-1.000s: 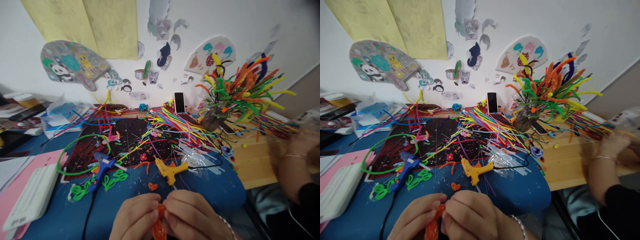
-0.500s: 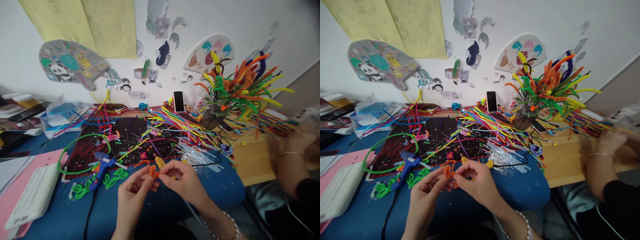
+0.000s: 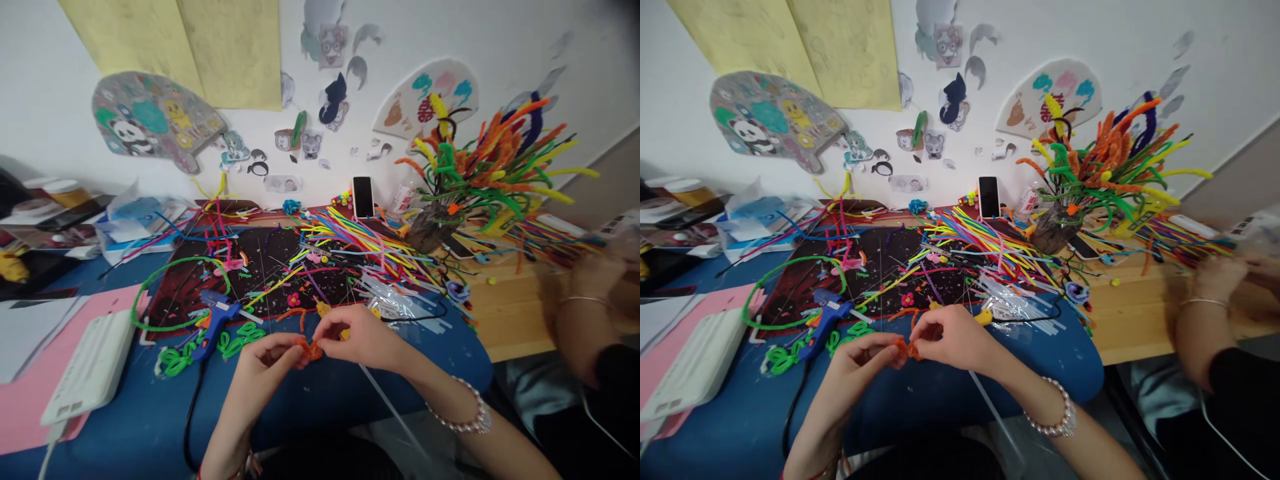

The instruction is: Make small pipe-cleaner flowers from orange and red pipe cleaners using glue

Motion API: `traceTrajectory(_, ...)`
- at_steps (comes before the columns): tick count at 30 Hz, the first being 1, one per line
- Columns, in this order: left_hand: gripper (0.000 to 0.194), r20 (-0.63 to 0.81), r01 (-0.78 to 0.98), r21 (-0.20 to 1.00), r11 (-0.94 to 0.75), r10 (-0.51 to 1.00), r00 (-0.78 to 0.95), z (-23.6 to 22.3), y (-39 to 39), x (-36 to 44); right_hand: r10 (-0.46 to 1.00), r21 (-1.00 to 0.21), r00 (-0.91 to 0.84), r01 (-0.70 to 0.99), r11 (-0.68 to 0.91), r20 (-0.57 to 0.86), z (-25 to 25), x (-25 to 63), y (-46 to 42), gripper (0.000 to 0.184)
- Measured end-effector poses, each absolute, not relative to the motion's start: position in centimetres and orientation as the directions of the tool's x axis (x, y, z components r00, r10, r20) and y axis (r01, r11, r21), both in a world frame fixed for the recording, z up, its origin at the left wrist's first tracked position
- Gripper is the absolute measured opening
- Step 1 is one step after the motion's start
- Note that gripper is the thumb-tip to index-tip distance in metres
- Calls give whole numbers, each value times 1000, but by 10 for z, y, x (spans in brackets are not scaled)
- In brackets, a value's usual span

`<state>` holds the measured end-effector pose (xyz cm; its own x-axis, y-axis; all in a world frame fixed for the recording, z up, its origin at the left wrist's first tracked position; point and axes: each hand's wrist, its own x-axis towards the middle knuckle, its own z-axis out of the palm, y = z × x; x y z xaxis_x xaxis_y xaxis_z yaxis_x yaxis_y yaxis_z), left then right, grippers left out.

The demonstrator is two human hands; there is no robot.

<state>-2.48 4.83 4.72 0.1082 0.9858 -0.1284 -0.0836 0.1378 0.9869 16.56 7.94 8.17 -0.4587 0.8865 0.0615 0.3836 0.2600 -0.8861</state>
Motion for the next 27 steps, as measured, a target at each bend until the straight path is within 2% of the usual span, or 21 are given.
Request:
traceTrajectory(3,19,-148,-57,986,155,982,114,44,45,-26,888,-858,-438,396,328,137,77,162,80,15)
traceTrajectory(7,19,-147,-35,988,149,987,59,34,42,-24,924,-887,-342,353,298,174,65,158,74,11)
traceTrajectory(11,18,-116,-51,992,115,993,-26,22,40,-21,953,-945,-281,262,194,118,52,155,65,16)
traceTrajectory(20,18,-141,-21,990,143,986,93,19,46,-22,953,-936,-297,319,151,52,44,148,66,13)
traceTrajectory(23,14,-152,-29,988,154,986,63,15,50,-27,943,-823,-316,507,258,101,38,147,63,14)
traceTrajectory(27,16,-195,-112,975,194,981,1,7,56,-37,921,-445,-372,809,384,118,19,139,50,25)
